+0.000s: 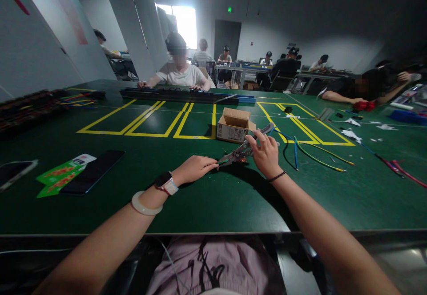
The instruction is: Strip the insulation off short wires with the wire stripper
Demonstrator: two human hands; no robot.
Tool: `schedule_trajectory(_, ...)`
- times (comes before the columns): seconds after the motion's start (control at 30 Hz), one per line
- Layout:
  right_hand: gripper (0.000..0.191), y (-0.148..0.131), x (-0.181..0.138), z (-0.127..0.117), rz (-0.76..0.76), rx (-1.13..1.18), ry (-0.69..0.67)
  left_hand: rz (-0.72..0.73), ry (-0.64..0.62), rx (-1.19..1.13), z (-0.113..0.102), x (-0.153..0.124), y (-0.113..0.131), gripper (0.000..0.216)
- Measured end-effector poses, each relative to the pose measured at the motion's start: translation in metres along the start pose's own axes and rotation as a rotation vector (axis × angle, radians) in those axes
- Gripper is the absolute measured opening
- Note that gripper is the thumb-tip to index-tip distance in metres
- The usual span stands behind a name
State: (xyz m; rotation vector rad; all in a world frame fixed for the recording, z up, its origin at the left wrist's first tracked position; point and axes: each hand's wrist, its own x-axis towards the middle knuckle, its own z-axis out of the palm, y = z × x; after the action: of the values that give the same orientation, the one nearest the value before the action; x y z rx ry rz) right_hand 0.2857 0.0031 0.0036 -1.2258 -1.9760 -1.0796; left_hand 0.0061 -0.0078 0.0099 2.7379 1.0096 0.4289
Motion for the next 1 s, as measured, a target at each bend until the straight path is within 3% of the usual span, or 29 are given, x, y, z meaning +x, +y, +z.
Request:
schedule_trajectory(0.63, 0.031, -0.005, 0.006, -0.01, 0.042, -0.029, -0.256, 0.035, 0.007, -0.003, 0.002, 0.0, -0.004, 0.028)
schedule_trajectory(1.0, 0.025, -0.005, 0.005, -0.013, 0.004, -0.05, -0.262, 0.077, 0.106, 0.046, 0.001, 0.0, -0.005, 0.029)
